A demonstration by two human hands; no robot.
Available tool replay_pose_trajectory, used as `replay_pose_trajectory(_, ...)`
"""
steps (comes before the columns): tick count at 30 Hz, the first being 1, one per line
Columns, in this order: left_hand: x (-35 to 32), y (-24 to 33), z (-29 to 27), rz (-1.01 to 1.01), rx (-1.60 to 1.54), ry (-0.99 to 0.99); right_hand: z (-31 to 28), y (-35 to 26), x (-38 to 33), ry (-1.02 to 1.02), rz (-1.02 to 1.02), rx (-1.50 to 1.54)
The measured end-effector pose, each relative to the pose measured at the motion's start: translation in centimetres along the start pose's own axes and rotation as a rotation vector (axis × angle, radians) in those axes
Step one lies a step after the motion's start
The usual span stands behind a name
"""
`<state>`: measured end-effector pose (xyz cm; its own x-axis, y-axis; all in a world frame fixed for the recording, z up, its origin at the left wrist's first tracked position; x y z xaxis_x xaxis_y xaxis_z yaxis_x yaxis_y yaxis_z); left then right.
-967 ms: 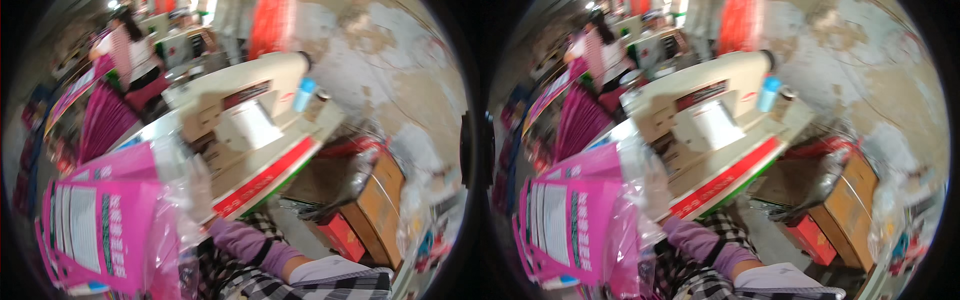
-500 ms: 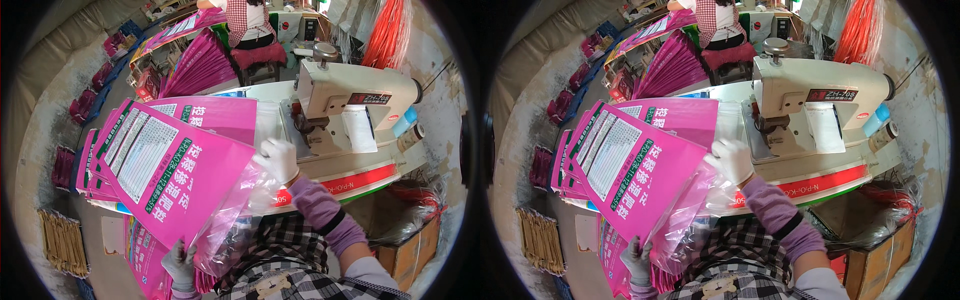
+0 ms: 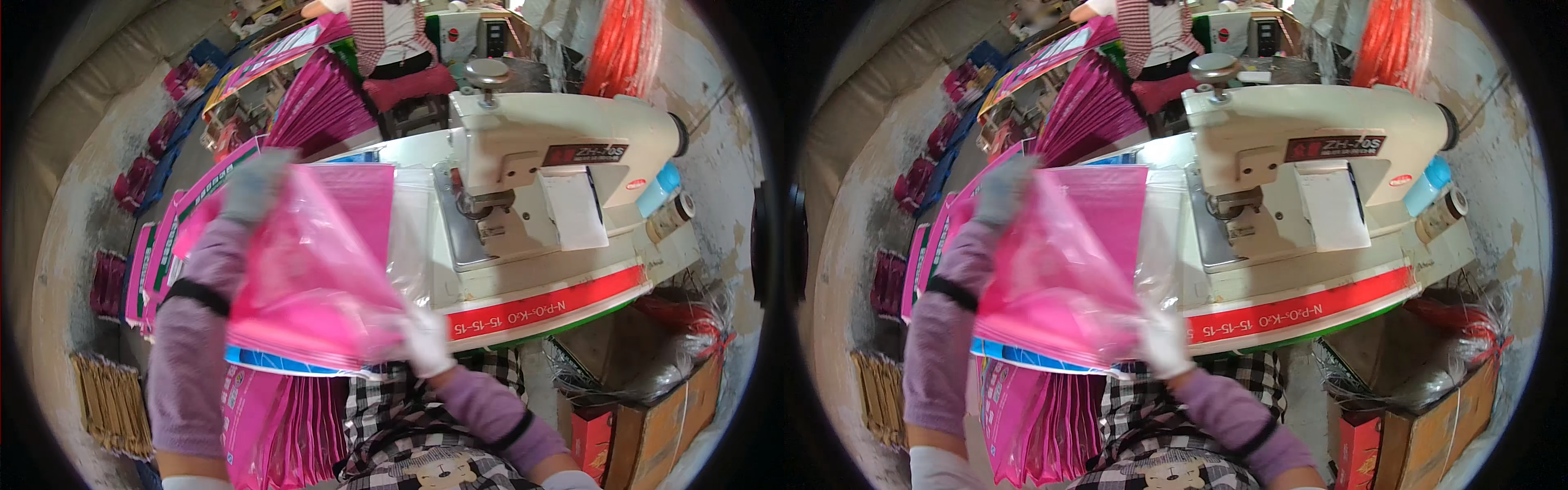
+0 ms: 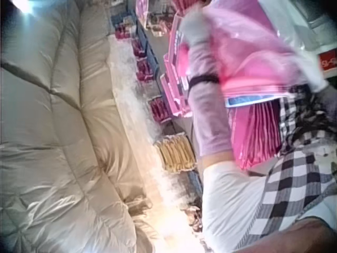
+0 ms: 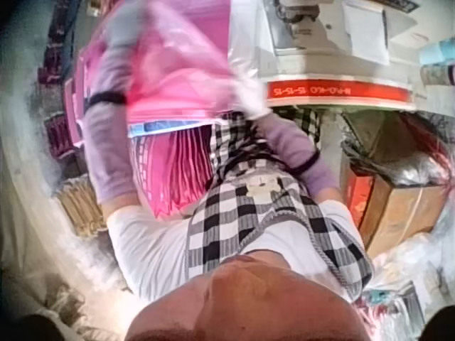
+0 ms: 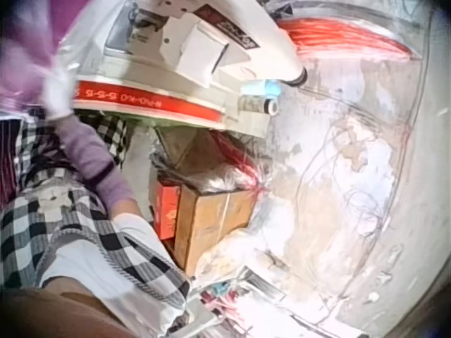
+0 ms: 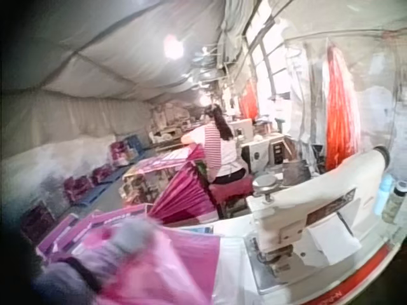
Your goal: The person is using an industrial sewing machine to seal large pink plastic bags.
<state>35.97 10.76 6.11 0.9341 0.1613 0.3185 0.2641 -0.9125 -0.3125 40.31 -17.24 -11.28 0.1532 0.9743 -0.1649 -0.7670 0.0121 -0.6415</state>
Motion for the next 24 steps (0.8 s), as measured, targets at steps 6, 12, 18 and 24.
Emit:
replay_pose_trajectory(6,13.6,16.6,15.4,0.261,-0.585,-0.506,-16.1,-1.1,-10.4,0.562,-0.164,-0.338)
replay_pose_trajectory(12,13.2,23.5,19.4,0.333,-0.342,-0.341,-16.1,-5.7,-12.7,0.556,-0.158,-1.706)
replay_pose_trajectory(18,11.8,22.6,16.9,0.320,-0.309,-0.451,-15.3,-4.6,-17.0,0.587,-0.196,-1.238)
replay_pose_trajectory(24,9.8,32.5,8.6,0.459,0.001,-0.928,-14.1,-5.1,-10.2,0.491,-0.192,-1.422)
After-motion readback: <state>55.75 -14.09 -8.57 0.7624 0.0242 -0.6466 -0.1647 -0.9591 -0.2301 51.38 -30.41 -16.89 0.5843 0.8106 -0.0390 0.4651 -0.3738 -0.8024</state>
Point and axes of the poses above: each hand's wrist, its own x-axis towards the middle knuckle, its own z-axis out of the palm, y = z × x, the point moved 7 cm from there along x, towards the middle knuckle, and after that the axes turned 13 degrees about -y, right-handed, at the moved point
